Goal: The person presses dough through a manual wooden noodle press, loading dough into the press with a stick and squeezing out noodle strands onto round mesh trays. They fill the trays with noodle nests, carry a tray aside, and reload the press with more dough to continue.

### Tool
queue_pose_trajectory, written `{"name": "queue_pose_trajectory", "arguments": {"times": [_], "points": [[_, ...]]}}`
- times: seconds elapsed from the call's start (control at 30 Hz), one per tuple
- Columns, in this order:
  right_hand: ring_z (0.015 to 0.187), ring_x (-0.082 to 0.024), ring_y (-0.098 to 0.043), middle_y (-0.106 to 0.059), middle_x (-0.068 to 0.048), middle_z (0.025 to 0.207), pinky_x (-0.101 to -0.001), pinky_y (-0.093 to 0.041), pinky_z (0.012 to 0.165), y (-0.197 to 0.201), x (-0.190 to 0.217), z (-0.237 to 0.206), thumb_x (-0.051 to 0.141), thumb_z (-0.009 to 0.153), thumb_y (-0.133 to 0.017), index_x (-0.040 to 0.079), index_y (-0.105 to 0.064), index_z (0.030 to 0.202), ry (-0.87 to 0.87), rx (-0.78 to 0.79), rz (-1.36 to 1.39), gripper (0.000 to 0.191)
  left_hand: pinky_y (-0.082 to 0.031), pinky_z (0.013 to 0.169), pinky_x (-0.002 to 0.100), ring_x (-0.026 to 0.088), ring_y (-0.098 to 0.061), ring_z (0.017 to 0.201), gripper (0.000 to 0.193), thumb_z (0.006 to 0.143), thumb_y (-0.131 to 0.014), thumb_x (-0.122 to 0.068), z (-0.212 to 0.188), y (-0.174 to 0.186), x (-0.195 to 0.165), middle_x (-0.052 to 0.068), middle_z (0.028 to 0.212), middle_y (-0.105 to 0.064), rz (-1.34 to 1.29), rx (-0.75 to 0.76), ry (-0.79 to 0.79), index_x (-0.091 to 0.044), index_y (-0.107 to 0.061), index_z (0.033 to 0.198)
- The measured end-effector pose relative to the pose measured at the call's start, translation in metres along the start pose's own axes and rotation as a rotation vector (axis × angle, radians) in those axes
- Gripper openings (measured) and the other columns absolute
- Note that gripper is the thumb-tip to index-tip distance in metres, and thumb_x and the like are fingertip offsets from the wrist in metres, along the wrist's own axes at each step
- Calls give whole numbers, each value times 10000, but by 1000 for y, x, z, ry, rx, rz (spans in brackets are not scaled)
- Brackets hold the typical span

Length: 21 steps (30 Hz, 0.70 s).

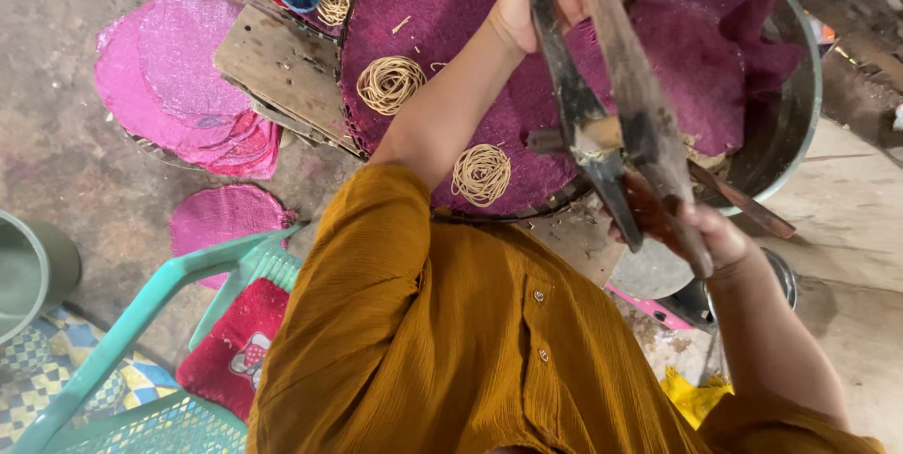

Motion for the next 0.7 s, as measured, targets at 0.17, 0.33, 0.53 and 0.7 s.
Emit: {"name": "queue_pose_trajectory", "arguments": {"times": [0.17, 0.33, 0.53, 0.7], "points": [[1067, -340, -652, -616, -288, 1281, -456, -555, 953, 4, 15, -23, 626, 769, -718, -54, -357, 1541, -6, -38, -160, 1091, -616, 790, 435, 252, -691, 1038, 485, 1008, -459, -601, -8, -22, 7, 61, 1059, -630, -62, -108, 0, -135, -585, 1055], [984, -379, -683, -667, -319, 1154, -448, -557, 786, 8, 25, -32, 489, 764, -701, -102, -412, 1557, 61, -225, -313, 1031, -531, 604, 351, 219, -681, 842, 555, 1072, -433, -612, 11, -45, -7, 116, 1073, -689, 182, 76, -72, -91, -623, 1067], [1079, -399, -696, -687, -328, 1256, -434, -575, 917, 5, 10, -48, 376, 768, -749, -224, -529, 1359, 86, -158, -176, 870, -566, 635, 386, 250, -689, 943, 421, 979, -447, -587, -6, -59, -9, 60, 971, -635, -29, -58, 13, -183, -564, 967], [1056, -328, -693, -701, -261, 1191, -388, -581, 898, 31, 13, -44, 272, 765, -759, -138, -549, 1351, 155, -210, -302, 746, -544, 727, 388, 219, -648, 949, 526, 1037, -434, -642, 12, -60, -24, 50, 973, -637, 253, 101, -120, -143, -598, 996]]}}
Point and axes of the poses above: each hand's wrist, its own z-axis towards the middle knuckle, its own y-axis out of the back of the hand, x = y × z, the point moved 2 cm from there along z, towards the middle knuckle
